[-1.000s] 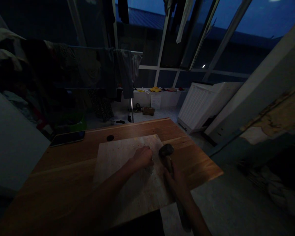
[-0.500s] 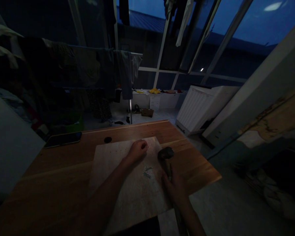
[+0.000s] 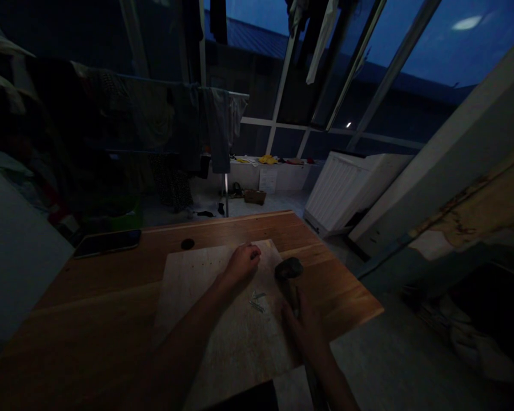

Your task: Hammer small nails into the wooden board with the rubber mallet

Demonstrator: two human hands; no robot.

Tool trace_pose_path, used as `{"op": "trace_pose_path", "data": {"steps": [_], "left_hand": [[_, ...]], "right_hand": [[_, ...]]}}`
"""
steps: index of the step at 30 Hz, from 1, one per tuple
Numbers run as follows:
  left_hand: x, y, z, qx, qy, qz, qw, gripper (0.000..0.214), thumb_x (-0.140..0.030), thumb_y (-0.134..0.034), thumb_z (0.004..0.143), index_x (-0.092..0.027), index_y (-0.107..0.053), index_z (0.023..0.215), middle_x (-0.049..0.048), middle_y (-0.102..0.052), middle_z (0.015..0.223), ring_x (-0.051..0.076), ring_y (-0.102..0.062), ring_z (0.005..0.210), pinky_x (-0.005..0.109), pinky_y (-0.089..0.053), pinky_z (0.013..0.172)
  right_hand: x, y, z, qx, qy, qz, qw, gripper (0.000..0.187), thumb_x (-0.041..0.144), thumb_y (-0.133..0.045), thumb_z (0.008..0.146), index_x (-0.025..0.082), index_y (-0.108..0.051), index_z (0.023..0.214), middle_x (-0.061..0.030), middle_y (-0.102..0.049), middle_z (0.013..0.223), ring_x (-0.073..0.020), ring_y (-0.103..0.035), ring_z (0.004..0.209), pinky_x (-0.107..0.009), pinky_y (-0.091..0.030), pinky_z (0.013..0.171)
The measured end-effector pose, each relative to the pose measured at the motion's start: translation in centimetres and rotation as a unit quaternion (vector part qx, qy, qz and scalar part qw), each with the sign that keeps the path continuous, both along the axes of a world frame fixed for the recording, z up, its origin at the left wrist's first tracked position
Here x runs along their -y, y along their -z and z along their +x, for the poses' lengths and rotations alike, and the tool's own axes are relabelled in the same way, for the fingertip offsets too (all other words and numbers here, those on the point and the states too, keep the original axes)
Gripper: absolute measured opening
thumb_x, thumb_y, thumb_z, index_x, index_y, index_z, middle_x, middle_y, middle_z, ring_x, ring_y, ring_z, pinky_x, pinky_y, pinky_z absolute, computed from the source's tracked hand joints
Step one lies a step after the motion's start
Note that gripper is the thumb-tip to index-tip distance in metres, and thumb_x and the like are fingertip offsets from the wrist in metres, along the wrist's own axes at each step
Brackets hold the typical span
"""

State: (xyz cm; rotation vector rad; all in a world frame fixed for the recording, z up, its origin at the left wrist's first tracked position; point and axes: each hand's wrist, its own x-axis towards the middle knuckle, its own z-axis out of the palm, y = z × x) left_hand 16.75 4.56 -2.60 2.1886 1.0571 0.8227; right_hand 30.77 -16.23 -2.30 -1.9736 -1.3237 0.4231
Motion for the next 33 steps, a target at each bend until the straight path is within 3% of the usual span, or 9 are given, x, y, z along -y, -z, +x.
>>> {"op": "trace_pose_path", "data": {"steps": [7, 13, 24, 33], "left_hand": [[-0.82, -0.26, 0.93, -0.027, -0.025, -0.089, 0.995, 0.018, -0.024, -0.065, 0.087, -0.022, -0.082, 0.095, 0.0018, -0.080, 0.096, 0.019, -0.071, 0.090, 0.026, -0.050, 0.083], [-0.21, -0.04, 0.94, -0.029, -0.036, -0.024, 0.999, 0.019, -0.026, -0.067, 0.088, -0.024, -0.082, 0.099, 0.0044, -0.079, 0.108, 0.020, -0.069, 0.099, 0.028, -0.049, 0.092], [0.00, 0.10, 0.94, 0.020, -0.046, -0.065, 0.997, 0.015, -0.019, -0.067, 0.084, -0.022, -0.078, 0.094, 0.0000, -0.077, 0.085, 0.016, -0.068, 0.078, 0.024, -0.047, 0.075], [0.06, -0.02, 0.86, -0.006, -0.053, -0.028, 0.998, 0.010, -0.020, -0.069, 0.083, -0.020, -0.078, 0.087, 0.0034, -0.075, 0.094, 0.017, -0.067, 0.083, 0.026, -0.048, 0.079]], "right_hand": [[-0.15, 0.09, 0.14, -0.001, 0.003, -0.007, 1.000, 0.064, 0.050, -0.047, 0.094, 0.010, -0.057, 0.144, -0.0207, -0.072, 0.129, -0.0347, -0.071, 0.115, -0.045, -0.054, 0.096], [-0.08, -0.50, 0.04, -0.016, -0.003, 0.000, 1.000, 0.060, 0.050, -0.048, 0.095, 0.014, -0.058, 0.143, -0.0184, -0.073, 0.129, -0.0321, -0.072, 0.113, -0.042, -0.055, 0.095], [0.03, 0.00, 0.33, -0.034, -0.003, -0.021, 0.999, 0.067, 0.052, -0.049, 0.093, 0.011, -0.054, 0.146, -0.0213, -0.066, 0.140, -0.0337, -0.066, 0.127, -0.046, -0.052, 0.104], [-0.18, 0.08, 0.89, -0.055, -0.005, -0.024, 0.998, 0.068, 0.050, -0.042, 0.093, 0.006, -0.057, 0.144, -0.0225, -0.069, 0.135, -0.0348, -0.066, 0.126, -0.051, -0.050, 0.108]]}}
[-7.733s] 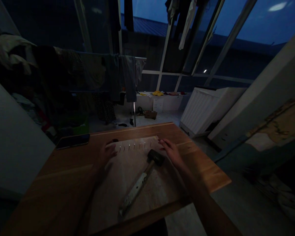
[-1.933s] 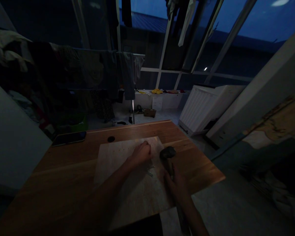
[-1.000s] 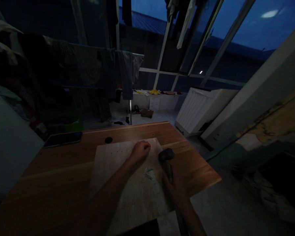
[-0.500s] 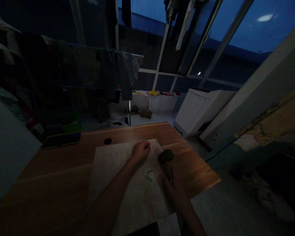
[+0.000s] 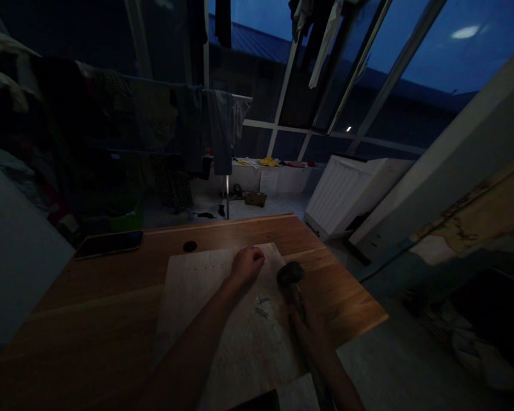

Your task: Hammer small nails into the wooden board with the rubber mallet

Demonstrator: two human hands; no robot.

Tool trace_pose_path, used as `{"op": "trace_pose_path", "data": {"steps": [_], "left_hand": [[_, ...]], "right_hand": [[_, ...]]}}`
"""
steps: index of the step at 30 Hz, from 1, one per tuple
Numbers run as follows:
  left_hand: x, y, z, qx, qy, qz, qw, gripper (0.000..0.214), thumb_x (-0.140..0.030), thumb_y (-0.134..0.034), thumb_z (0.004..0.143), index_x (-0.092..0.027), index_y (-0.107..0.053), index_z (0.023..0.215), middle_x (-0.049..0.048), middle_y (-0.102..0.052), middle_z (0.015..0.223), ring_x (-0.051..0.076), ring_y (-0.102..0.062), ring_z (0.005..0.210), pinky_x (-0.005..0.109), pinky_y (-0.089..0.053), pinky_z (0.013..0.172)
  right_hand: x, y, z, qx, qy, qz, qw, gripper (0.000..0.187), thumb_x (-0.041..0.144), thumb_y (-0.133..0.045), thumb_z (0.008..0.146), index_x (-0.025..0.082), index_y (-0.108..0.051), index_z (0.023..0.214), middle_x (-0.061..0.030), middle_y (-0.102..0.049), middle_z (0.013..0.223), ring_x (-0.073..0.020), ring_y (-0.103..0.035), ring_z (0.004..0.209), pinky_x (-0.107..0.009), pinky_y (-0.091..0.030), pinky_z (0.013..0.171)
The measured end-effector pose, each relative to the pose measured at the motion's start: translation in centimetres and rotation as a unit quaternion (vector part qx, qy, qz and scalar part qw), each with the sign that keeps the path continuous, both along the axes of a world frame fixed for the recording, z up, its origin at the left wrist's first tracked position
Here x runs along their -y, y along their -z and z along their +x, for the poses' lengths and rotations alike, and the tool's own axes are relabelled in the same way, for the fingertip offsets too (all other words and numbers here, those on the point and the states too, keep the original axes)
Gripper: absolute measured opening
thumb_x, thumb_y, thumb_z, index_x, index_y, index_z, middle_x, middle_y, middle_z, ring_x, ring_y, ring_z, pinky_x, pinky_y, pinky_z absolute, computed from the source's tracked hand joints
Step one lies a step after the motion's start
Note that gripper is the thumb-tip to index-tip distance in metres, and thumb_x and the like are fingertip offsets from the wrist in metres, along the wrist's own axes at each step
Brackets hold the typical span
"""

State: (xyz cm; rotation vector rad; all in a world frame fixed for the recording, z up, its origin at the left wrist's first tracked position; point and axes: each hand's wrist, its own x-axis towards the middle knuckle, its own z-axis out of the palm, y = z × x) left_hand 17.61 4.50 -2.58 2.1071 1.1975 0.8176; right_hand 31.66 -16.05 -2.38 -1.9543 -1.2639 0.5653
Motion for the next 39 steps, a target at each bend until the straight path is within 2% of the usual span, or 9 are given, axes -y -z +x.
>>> {"op": "trace_pose_path", "data": {"steps": [8, 12, 15, 18, 21, 23, 27, 32, 39], "left_hand": [[-0.1, -0.2, 0.1, 0.001, -0.001, -0.021, 1.000, 0.006, -0.021, -0.073, 0.083, -0.020, -0.078, 0.086, 0.0025, -0.075, 0.094, 0.016, -0.066, 0.083, 0.026, -0.047, 0.078], [-0.3, 0.0, 0.1, 0.007, 0.004, -0.017, 1.000, 0.006, -0.022, -0.074, 0.083, -0.019, -0.079, 0.086, 0.0030, -0.075, 0.093, 0.016, -0.067, 0.084, 0.026, -0.047, 0.078], [-0.3, 0.2, 0.2, 0.016, 0.000, -0.022, 1.000, 0.007, -0.021, -0.073, 0.084, -0.019, -0.080, 0.086, 0.0026, -0.076, 0.093, 0.016, -0.067, 0.084, 0.025, -0.048, 0.079], [-0.2, 0.2, 0.3, 0.019, -0.002, -0.027, 0.999, 0.008, -0.021, -0.073, 0.084, -0.020, -0.080, 0.086, 0.0027, -0.076, 0.093, 0.016, -0.068, 0.085, 0.025, -0.048, 0.079], [0.0, -0.1, 0.2, 0.017, -0.001, -0.030, 0.999, 0.009, -0.021, -0.072, 0.084, -0.020, -0.081, 0.086, 0.0030, -0.077, 0.093, 0.016, -0.069, 0.086, 0.025, -0.048, 0.079], [0.1, -0.4, 0.2, 0.016, -0.002, -0.032, 0.999, 0.009, -0.021, -0.072, 0.084, -0.019, -0.081, 0.085, 0.0032, -0.077, 0.092, 0.017, -0.069, 0.086, 0.026, -0.048, 0.079], [0.3, -0.9, 0.1, 0.010, -0.003, -0.039, 0.999, 0.010, -0.022, -0.072, 0.084, -0.021, -0.081, 0.086, 0.0033, -0.078, 0.094, 0.017, -0.069, 0.088, 0.027, -0.048, 0.080], [0.2, -0.7, 0.0, -0.011, -0.006, -0.035, 0.999, 0.013, -0.018, -0.068, 0.085, -0.021, -0.081, 0.088, 0.0031, -0.078, 0.095, 0.017, -0.068, 0.088, 0.026, -0.047, 0.079], [-0.2, 0.0, 0.2, 0.001, -0.005, -0.033, 0.999, 0.011, -0.025, -0.071, 0.086, -0.021, -0.082, 0.089, 0.0026, -0.078, 0.095, 0.017, -0.069, 0.089, 0.026, -0.048, 0.081]], "right_hand": [[-0.2, -0.4, 0.5, -0.082, -0.010, 0.047, 0.995, 0.061, 0.054, -0.054, 0.090, 0.016, -0.065, 0.137, -0.0169, -0.070, 0.136, -0.0353, -0.063, 0.130, -0.052, -0.050, 0.108], [-0.5, -1.2, 0.7, -0.163, -0.006, 0.022, 0.986, 0.063, 0.060, -0.058, 0.087, 0.018, -0.066, 0.134, -0.0093, -0.079, 0.096, -0.0289, -0.075, 0.080, -0.040, -0.061, 0.069], [-0.8, -2.3, 0.5, -0.217, -0.023, -0.030, 0.975, 0.073, 0.064, -0.055, 0.090, 0.017, -0.053, 0.146, 0.0048, -0.063, 0.057, -0.0188, -0.058, 0.044, -0.028, -0.048, 0.044], [-1.4, -3.7, 0.3, -0.226, -0.037, -0.034, 0.973, 0.080, 0.065, -0.055, 0.091, 0.016, -0.045, 0.152, 0.0094, -0.053, 0.050, -0.0162, -0.051, 0.038, -0.024, -0.042, 0.037], [-2.8, -4.9, 0.3, -0.174, -0.044, 0.021, 0.983, 0.072, 0.065, -0.055, 0.091, 0.018, -0.056, 0.144, 0.0014, -0.068, 0.068, -0.0182, -0.063, 0.053, -0.027, -0.053, 0.048], [-3.9, -5.3, 0.1, -0.134, -0.057, 0.085, 0.986, 0.064, 0.064, -0.056, 0.092, 0.018, -0.064, 0.136, -0.0078, -0.078, 0.096, -0.0241, -0.074, 0.084, -0.034, -0.062, 0.074], [-5.8, -5.3, -0.6, -0.108, -0.077, 0.141, 0.981, 0.061, 0.060, -0.052, 0.095, 0.018, -0.063, 0.138, -0.0139, -0.071, 0.136, -0.0310, -0.065, 0.126, -0.046, -0.051, 0.108], [-6.5, -4.5, -1.3, -0.094, -0.125, 0.090, 0.984, 0.062, 0.057, -0.050, 0.095, 0.015, -0.063, 0.139, -0.0134, -0.074, 0.130, -0.0314, -0.068, 0.121, -0.045, -0.052, 0.105], [-6.1, -4.1, -1.1, -0.102, -0.072, 0.113, 0.986, 0.062, 0.058, -0.050, 0.095, 0.017, -0.064, 0.141, -0.0132, -0.074, 0.130, -0.0326, -0.070, 0.118, -0.045, -0.054, 0.102]]}}
